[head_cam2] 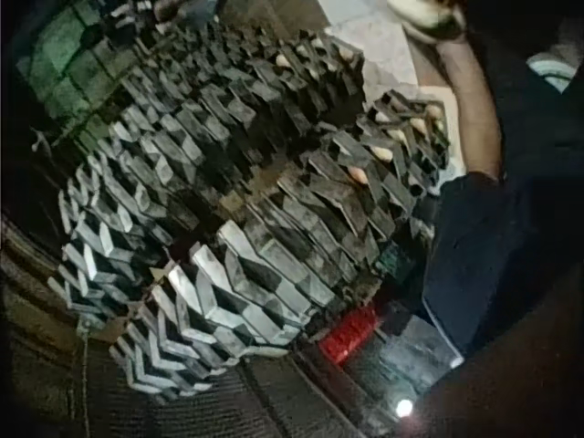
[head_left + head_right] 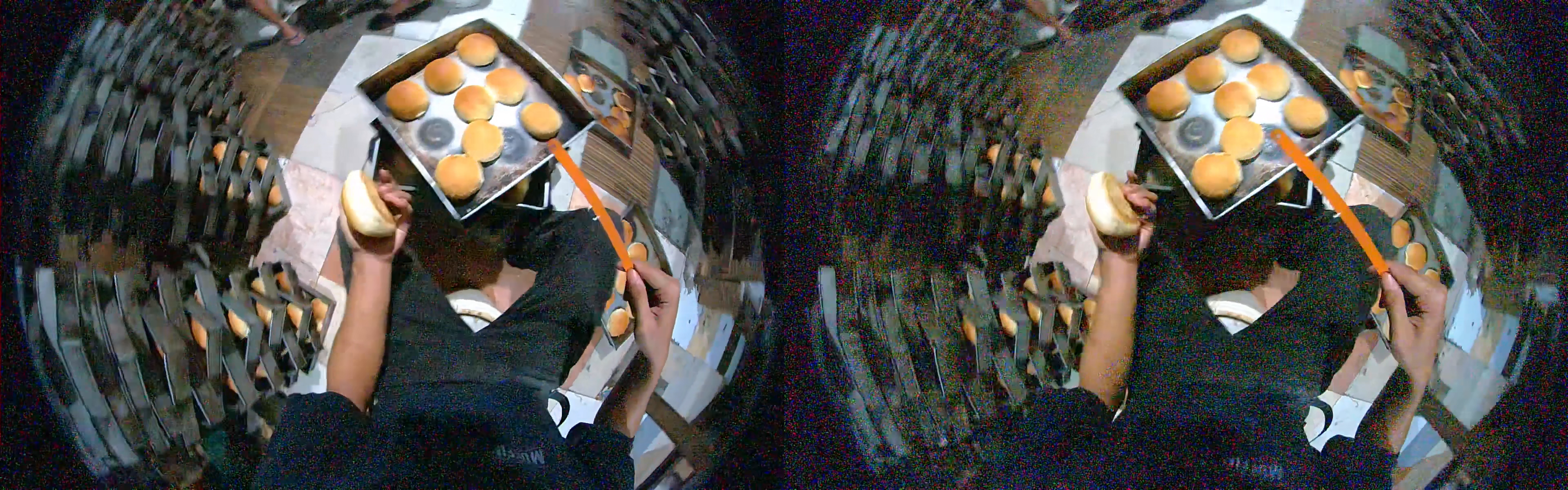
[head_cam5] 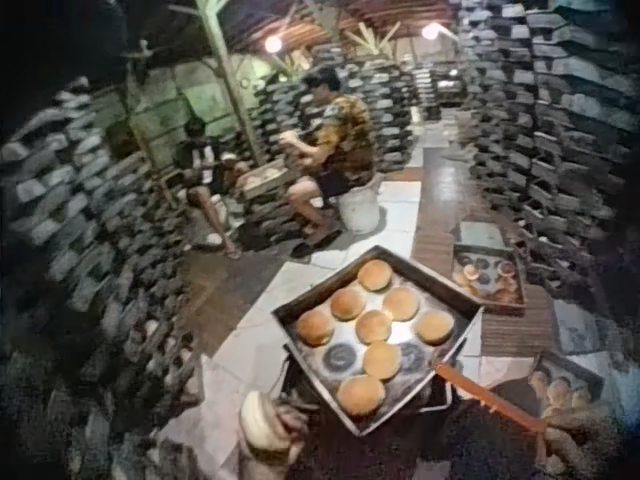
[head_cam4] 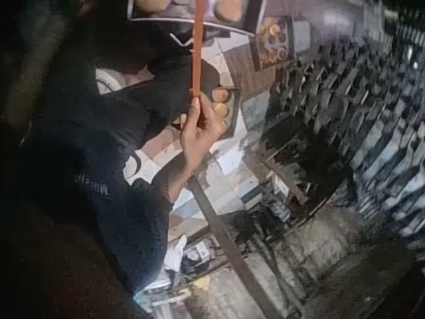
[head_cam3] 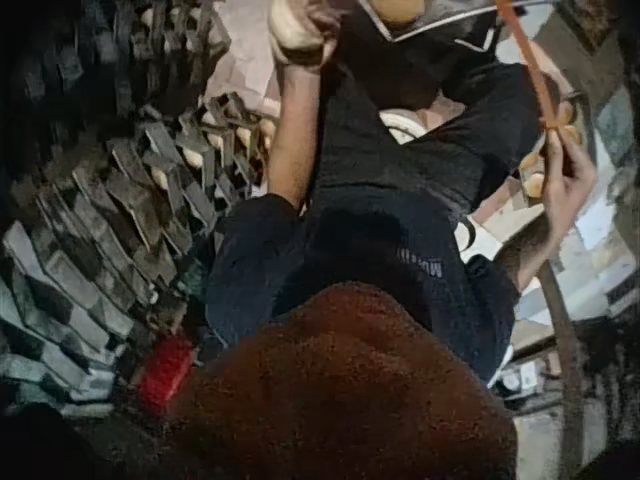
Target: Slicing and prepping bread rolls on a tray in a bakery production environment.
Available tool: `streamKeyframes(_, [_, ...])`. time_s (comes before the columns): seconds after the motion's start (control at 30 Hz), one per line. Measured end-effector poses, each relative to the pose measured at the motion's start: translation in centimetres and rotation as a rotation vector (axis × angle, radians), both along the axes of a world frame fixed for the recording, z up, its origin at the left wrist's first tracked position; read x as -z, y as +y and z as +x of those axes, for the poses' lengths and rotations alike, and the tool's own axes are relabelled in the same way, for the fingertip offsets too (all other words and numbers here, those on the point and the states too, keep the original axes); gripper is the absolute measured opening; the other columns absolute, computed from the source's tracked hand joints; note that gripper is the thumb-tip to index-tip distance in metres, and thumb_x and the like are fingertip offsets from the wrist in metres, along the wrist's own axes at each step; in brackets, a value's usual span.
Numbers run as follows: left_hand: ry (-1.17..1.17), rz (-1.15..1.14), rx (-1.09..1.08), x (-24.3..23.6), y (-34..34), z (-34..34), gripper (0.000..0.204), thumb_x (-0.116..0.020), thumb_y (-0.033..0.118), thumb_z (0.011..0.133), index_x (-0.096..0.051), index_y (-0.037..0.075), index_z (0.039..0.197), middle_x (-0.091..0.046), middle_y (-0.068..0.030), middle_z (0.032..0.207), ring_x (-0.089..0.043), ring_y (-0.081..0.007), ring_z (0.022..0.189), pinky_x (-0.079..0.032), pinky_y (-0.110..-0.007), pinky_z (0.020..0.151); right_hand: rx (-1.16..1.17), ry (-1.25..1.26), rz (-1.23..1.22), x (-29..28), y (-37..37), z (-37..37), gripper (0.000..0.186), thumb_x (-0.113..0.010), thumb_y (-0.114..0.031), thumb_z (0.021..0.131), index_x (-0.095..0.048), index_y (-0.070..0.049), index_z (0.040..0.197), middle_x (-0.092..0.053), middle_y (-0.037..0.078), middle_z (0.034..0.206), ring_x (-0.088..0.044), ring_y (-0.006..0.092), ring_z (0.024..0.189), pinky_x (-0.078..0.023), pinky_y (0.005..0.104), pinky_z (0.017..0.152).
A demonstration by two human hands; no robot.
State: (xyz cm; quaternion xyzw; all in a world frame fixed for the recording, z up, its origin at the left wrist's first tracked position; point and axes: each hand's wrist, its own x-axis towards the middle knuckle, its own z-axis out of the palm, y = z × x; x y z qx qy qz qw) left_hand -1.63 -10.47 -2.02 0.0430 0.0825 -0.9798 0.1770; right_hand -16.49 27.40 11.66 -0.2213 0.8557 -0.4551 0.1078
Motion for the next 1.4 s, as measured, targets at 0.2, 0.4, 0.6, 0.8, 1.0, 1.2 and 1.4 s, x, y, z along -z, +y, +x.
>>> streamKeyframes(0.2, [0.382,0.24,0.031,-1.0,3.8,4.2,0.031,-0.051,0.027,0.087,-0.054,0.001,0.103,-0.054,-0.0095,0.092,-0.053,-0.0229,0.088,-0.053,-0.039,0.078,-0.244,0.135,0.018,-2.3,-4.4,2.1,0.012,-0.063,-0.002,0.08,-0.067,0.002,0.091,-0.067,0.012,0.079,-0.062,0.0195,0.071,-0.047,0.0301,0.068])
streamKeyframes(0.4, [-0.67,-0.412,-0.137,-4.0,4.7,6.6,0.045,-0.043,0.043,0.089,-0.057,0.006,0.111,-0.064,-0.0115,0.105,-0.063,-0.0269,0.096,-0.049,-0.045,0.086,-0.387,0.177,0.117,-2.4,-5.5,3.3,0.012,-0.065,0.0,0.076,-0.067,0.003,0.087,-0.067,0.014,0.079,-0.064,0.0264,0.071,-0.049,0.0325,0.068])
streamKeyframes(0.6, [-0.604,-0.24,-0.004,-2.7,6.9,5.8,0.047,-0.044,0.044,0.09,-0.056,0.007,0.115,-0.063,-0.0106,0.111,-0.062,-0.0276,0.099,-0.048,-0.045,0.089,-0.477,0.087,0.162,-1.8,-6.5,3.4,0.012,-0.062,-0.002,0.077,-0.065,0.005,0.086,-0.067,0.017,0.081,-0.066,0.0284,0.074,-0.051,0.0329,0.07])
streamKeyframes(0.8, [-0.612,-0.368,0.006,-2.8,9.2,5.5,0.041,-0.044,0.038,0.091,-0.059,0.005,0.11,-0.065,-0.0105,0.104,-0.063,-0.0268,0.094,-0.049,-0.042,0.085,-0.534,0.098,0.238,-2.5,-6.2,2.3,0.014,-0.063,-0.003,0.075,-0.067,0.003,0.088,-0.068,0.017,0.083,-0.066,0.0294,0.075,-0.051,0.0343,0.071])
streamKeyframes(1.0, [-0.751,-1.025,-0.112,-6.4,9.6,6.5,0.035,-0.044,0.023,0.093,-0.063,-0.005,0.1,-0.066,-0.0096,0.088,-0.062,-0.0146,0.079,-0.047,-0.026,0.074,-0.669,0.246,0.265,-4.5,-7.0,1.1,0.019,-0.062,-0.001,0.071,-0.066,0.003,0.088,-0.066,0.017,0.081,-0.064,0.0306,0.072,-0.051,0.0345,0.068])
streamKeyframes(1.2, [-0.673,-1.241,-0.074,-7.3,8.7,7.5,0.037,-0.04,0.022,0.096,-0.062,-0.006,0.102,-0.066,-0.0107,0.092,-0.063,-0.0151,0.081,-0.047,-0.026,0.076,-0.784,0.1,0.402,-7.6,-8.3,0.3,0.037,-0.061,0.004,0.061,-0.065,0.001,0.098,-0.064,0.011,0.079,-0.06,0.0248,0.075,-0.046,0.0315,0.073])
streamKeyframes(1.4, [-0.564,-1.427,0.077,-8.1,8.0,7.7,0.04,-0.038,0.023,0.096,-0.062,-0.008,0.1,-0.066,-0.0155,0.095,-0.064,-0.0192,0.085,-0.048,-0.029,0.081,-0.992,0.272,0.355,-10.3,-9.3,-1.4,0.035,-0.058,0.005,0.055,-0.066,-0.001,0.089,-0.061,0.011,0.069,-0.058,0.0257,0.059,-0.046,0.0332,0.062])
